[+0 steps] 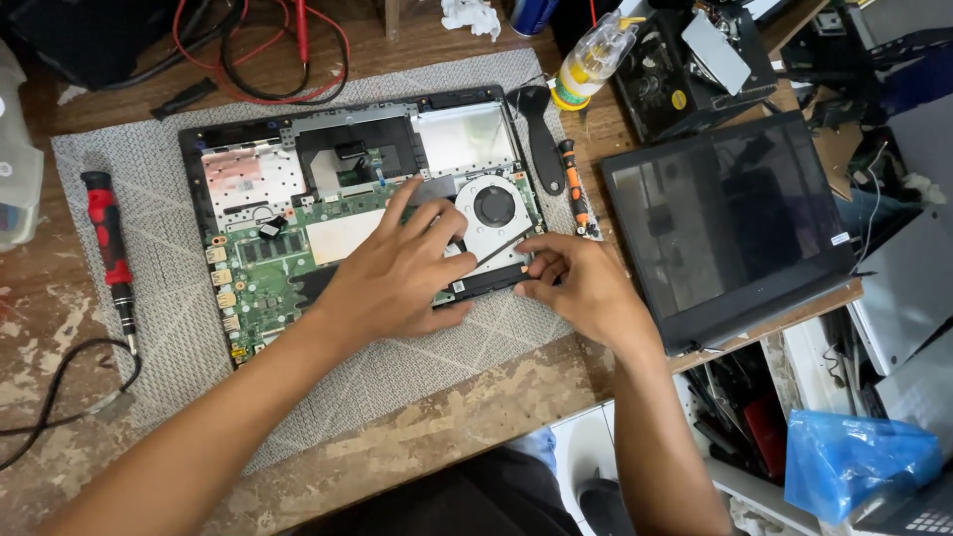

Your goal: Disassembling a laptop by disconnecting internal ribbon cables and removing the motherboard from the chassis.

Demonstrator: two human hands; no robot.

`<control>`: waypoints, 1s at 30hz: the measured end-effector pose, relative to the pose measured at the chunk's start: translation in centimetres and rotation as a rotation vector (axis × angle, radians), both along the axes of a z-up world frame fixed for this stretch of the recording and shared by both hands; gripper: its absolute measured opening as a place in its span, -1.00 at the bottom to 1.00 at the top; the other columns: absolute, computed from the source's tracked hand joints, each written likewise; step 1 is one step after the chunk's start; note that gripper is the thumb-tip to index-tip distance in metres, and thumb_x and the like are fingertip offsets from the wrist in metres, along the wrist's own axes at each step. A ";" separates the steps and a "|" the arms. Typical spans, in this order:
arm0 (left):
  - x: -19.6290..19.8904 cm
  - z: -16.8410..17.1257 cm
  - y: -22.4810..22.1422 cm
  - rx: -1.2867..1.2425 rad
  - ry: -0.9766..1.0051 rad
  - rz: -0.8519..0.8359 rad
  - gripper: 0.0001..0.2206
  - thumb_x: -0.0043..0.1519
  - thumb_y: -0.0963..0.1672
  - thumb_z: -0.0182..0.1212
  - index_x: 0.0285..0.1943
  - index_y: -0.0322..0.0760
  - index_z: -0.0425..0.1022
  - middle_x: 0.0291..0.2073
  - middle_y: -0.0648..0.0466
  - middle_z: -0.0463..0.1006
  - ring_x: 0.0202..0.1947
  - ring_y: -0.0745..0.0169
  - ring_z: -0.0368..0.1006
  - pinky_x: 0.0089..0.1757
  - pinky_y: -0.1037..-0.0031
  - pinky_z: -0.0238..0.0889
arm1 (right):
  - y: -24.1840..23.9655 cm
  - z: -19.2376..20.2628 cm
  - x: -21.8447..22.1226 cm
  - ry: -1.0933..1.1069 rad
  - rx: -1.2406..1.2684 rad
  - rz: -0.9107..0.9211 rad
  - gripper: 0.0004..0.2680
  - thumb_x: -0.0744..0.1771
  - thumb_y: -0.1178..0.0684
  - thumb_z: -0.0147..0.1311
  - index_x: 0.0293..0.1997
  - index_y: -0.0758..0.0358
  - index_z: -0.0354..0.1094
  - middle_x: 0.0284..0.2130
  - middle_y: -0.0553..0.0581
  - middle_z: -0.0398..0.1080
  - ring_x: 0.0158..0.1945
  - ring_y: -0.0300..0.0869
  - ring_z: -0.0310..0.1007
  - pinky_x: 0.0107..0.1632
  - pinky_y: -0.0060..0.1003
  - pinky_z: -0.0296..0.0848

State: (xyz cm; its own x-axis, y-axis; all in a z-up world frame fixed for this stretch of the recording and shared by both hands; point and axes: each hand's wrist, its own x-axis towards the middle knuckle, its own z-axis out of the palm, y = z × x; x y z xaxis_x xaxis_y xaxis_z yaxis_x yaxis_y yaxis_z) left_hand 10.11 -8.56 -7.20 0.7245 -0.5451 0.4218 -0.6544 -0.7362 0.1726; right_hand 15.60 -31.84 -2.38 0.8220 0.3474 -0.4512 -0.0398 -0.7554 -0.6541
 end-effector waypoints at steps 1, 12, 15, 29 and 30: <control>0.1 -0.1 -0.1 0.001 0.002 0.002 -0.63 0.09 0.10 0.43 -0.26 -0.21 0.56 -0.18 -0.05 0.39 0.02 -0.15 0.36 0.27 -0.27 0.03 | -0.2 -0.2 0.0 0.002 0.001 0.002 -0.68 0.23 0.18 0.36 0.09 0.17 0.51 -0.40 -0.04 0.46 -0.30 -0.30 0.42 -0.16 -0.39 0.48; 0.4 -0.1 -0.7 -0.004 0.148 0.033 -0.67 0.02 0.03 0.41 -0.21 -0.25 0.59 -0.26 0.01 0.35 0.02 -0.04 0.39 0.30 -0.28 -0.14 | 0.2 0.0 0.1 -0.238 0.083 0.196 -0.71 0.18 0.22 0.41 -0.03 0.34 0.56 -0.40 0.35 0.51 -0.36 0.07 0.58 -0.24 -0.07 0.55; 0.6 -0.1 -0.6 -0.009 0.182 0.034 -0.65 0.03 0.03 0.39 -0.18 -0.26 0.58 -0.25 0.01 0.36 0.02 -0.03 0.39 0.30 -0.29 -0.11 | 0.1 0.1 -0.1 -0.275 0.085 0.221 -0.73 0.18 0.21 0.40 -0.07 0.31 0.57 -0.41 0.38 0.51 -0.35 0.15 0.61 -0.23 -0.03 0.58; 0.2 -0.1 -0.4 -0.008 0.234 0.040 -0.61 0.06 0.04 0.39 -0.10 -0.29 0.54 -0.13 -0.01 0.35 0.13 -0.05 0.32 0.33 -0.25 -0.17 | 2.8 -0.4 -0.3 -0.496 -0.019 0.585 -0.81 0.18 0.03 0.41 -0.22 0.15 0.60 -0.17 0.23 0.44 0.01 0.11 0.43 0.17 0.02 0.28; 0.2 -0.2 -0.2 -0.010 0.225 0.041 -0.61 0.07 0.04 0.38 -0.11 -0.29 0.54 -0.12 -0.01 0.36 0.14 -0.06 0.32 0.33 -0.24 -0.17 | 2.9 -0.7 0.0 -0.481 0.041 0.605 -0.84 0.18 0.06 0.40 -0.25 0.14 0.61 -0.18 0.18 0.45 -0.03 0.10 0.42 0.13 0.01 0.30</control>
State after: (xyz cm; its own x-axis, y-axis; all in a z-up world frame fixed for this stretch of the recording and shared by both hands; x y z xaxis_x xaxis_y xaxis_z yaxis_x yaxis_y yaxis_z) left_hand 10.30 -8.77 -7.36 0.8225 -0.5097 0.2524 -0.5680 -0.7588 0.3187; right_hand 15.61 -28.90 -3.09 0.5859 0.8074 -0.0696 0.6680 -0.5298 -0.5226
